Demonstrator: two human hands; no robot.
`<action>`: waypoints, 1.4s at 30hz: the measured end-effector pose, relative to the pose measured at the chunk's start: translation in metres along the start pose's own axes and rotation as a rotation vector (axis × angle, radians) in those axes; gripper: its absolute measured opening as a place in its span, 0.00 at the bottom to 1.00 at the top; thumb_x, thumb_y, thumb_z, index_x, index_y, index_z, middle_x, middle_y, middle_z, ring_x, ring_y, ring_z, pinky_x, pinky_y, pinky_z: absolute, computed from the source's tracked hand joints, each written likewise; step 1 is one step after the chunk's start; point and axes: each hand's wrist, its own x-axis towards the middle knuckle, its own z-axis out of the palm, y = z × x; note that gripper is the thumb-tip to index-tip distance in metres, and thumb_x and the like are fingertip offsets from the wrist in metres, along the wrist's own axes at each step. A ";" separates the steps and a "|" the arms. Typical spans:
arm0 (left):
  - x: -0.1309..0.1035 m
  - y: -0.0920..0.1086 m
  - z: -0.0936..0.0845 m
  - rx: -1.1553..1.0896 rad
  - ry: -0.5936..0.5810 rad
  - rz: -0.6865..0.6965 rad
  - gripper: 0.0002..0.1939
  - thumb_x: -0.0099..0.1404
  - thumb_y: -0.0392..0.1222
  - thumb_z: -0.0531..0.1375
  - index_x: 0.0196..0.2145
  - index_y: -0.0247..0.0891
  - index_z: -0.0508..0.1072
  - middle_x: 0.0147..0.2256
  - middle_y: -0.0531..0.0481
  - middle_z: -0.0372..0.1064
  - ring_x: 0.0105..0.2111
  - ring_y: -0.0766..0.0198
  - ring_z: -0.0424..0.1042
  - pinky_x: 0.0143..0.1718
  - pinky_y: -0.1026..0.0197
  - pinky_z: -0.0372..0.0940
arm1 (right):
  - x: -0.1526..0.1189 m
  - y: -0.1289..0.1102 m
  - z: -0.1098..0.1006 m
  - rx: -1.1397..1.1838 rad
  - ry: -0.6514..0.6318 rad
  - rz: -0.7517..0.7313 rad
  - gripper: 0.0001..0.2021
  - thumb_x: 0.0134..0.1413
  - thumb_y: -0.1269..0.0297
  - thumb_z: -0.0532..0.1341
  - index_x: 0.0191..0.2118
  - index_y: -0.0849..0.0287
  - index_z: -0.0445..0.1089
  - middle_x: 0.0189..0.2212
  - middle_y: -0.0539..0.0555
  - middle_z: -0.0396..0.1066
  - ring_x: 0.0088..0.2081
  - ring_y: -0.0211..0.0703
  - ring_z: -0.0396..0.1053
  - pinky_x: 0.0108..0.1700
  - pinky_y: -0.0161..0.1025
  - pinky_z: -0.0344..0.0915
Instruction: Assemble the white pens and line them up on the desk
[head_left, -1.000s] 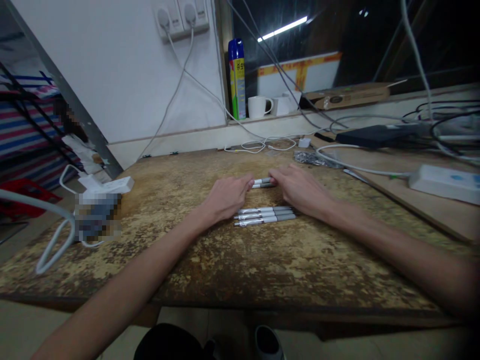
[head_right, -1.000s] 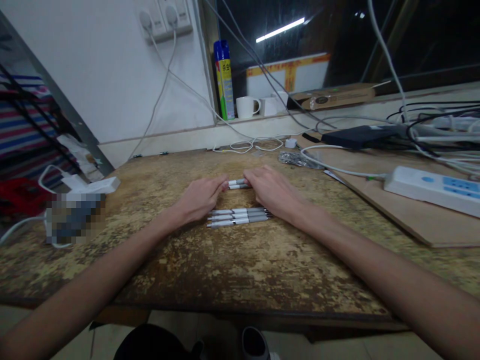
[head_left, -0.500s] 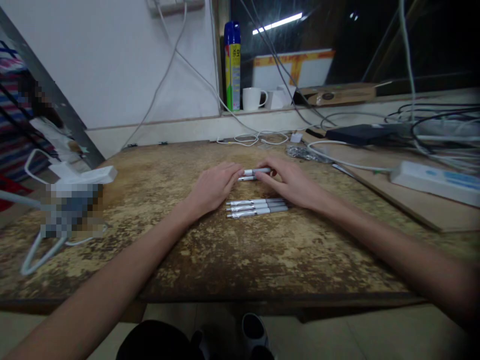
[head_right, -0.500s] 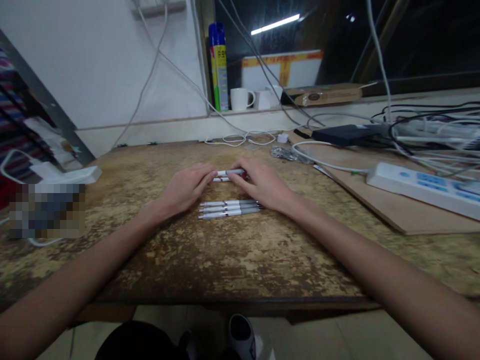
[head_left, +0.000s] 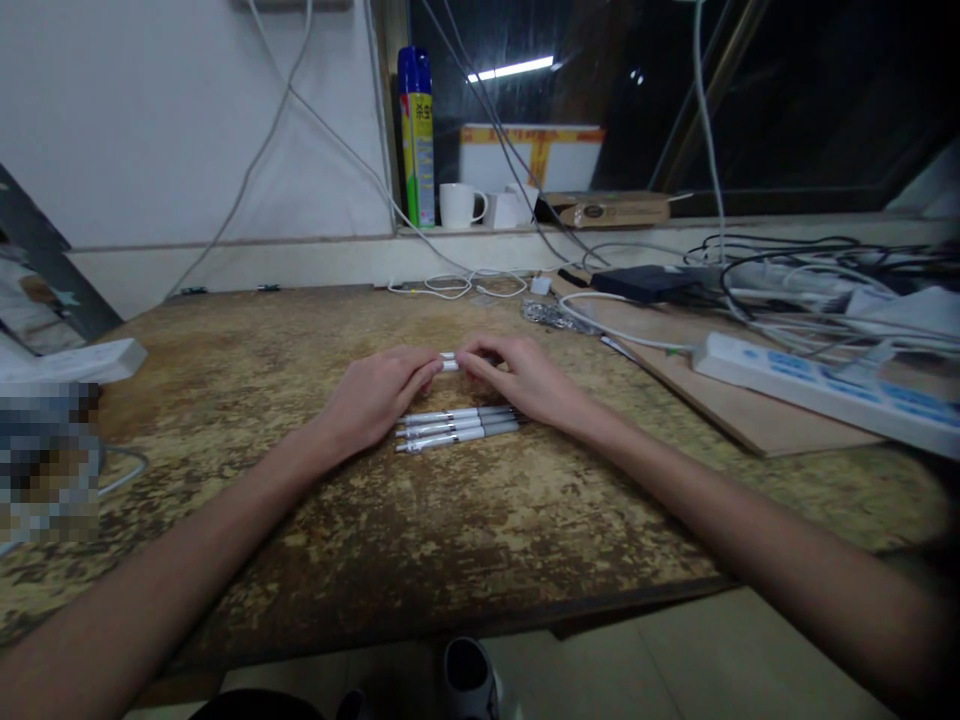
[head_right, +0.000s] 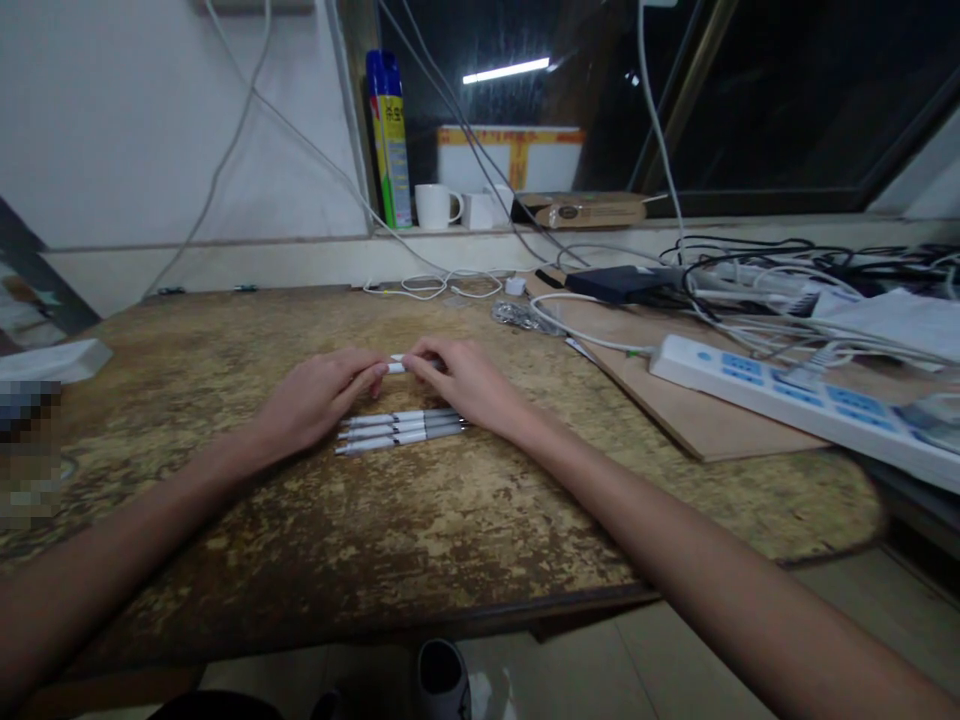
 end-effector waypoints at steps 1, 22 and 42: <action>0.000 0.001 0.000 0.002 -0.001 -0.002 0.21 0.79 0.48 0.46 0.40 0.38 0.75 0.38 0.46 0.76 0.37 0.59 0.72 0.39 0.59 0.61 | 0.000 0.000 0.000 -0.005 -0.008 0.003 0.13 0.70 0.57 0.57 0.41 0.57 0.75 0.36 0.54 0.78 0.38 0.45 0.72 0.41 0.41 0.64; -0.003 -0.003 0.001 -0.021 -0.008 -0.018 0.21 0.79 0.48 0.45 0.35 0.41 0.72 0.33 0.50 0.74 0.34 0.61 0.72 0.38 0.59 0.60 | 0.002 0.008 0.002 0.190 0.032 0.045 0.09 0.63 0.57 0.63 0.42 0.56 0.74 0.39 0.55 0.77 0.41 0.46 0.73 0.46 0.44 0.68; -0.001 -0.001 -0.004 -0.105 -0.010 -0.037 0.22 0.79 0.47 0.45 0.34 0.40 0.73 0.33 0.50 0.76 0.33 0.60 0.72 0.37 0.59 0.60 | 0.003 0.005 -0.002 0.223 0.055 0.041 0.07 0.60 0.60 0.66 0.41 0.55 0.75 0.41 0.55 0.78 0.42 0.47 0.74 0.47 0.48 0.71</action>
